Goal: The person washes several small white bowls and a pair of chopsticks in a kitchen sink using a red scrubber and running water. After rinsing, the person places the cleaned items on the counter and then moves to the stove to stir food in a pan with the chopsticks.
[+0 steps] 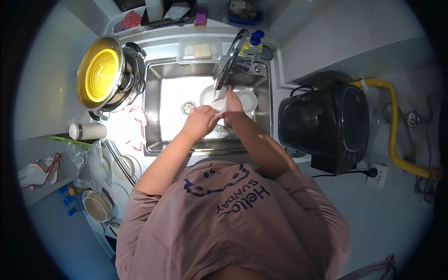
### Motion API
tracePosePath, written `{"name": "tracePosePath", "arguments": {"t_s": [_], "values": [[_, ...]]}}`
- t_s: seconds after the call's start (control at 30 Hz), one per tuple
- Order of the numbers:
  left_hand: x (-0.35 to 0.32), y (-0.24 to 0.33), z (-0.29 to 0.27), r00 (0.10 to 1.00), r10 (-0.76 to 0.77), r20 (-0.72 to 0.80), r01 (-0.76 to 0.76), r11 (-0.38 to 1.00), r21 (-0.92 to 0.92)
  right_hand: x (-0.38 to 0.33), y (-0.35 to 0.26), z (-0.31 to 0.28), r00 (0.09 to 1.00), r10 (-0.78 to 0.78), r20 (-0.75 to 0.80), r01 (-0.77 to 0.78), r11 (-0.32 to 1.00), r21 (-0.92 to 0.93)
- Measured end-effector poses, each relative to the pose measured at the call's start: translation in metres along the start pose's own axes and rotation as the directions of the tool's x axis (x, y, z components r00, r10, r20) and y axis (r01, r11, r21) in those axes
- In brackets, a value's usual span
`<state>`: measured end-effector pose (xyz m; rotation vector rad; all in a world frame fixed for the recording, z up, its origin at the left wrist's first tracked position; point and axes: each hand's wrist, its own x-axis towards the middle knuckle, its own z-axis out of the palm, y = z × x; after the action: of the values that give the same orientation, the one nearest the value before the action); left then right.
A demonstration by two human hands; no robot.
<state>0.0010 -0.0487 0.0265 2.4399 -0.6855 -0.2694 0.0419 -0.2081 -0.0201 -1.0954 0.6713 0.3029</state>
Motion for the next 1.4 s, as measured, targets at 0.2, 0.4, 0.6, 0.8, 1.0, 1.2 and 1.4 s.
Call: {"name": "tracePosePath", "arguments": {"t_s": [0.2,0.4,0.6,0.8,1.0,1.2,1.4], "values": [[0.0,-0.044,-0.019,0.949,0.314,-0.028,-0.256,0.821,0.51,-0.022,-0.019,0.011,0.96,0.164,0.229,-0.103,0.961,-0.256],[0.019,-0.005,-0.02,0.977,0.184,0.106,-0.209,0.916,0.341,-0.007,-0.005,0.024,0.978,0.042,0.202,-0.01,0.988,-0.156],[0.022,-0.017,0.01,0.925,0.349,-0.151,-0.36,0.932,-0.052,-0.008,-0.011,0.011,0.972,0.052,0.229,0.012,0.963,-0.271],[0.002,-0.04,-0.002,0.932,0.362,-0.018,-0.359,0.93,0.078,-0.019,-0.024,0.007,0.967,0.052,0.248,0.017,0.963,-0.269],[0.011,-0.044,-0.014,0.936,0.312,0.163,-0.352,0.855,0.382,-0.026,-0.015,0.01,0.964,0.103,0.244,-0.052,0.977,-0.207],[0.004,-0.03,0.012,0.998,0.041,0.044,-0.053,0.946,0.321,-0.011,-0.004,0.004,0.929,0.039,0.367,0.007,0.992,-0.122],[0.011,-0.011,0.016,0.988,0.01,0.156,-0.033,0.989,0.144,0.013,0.034,-0.002,0.95,-0.18,0.255,0.217,0.968,-0.128]]}}
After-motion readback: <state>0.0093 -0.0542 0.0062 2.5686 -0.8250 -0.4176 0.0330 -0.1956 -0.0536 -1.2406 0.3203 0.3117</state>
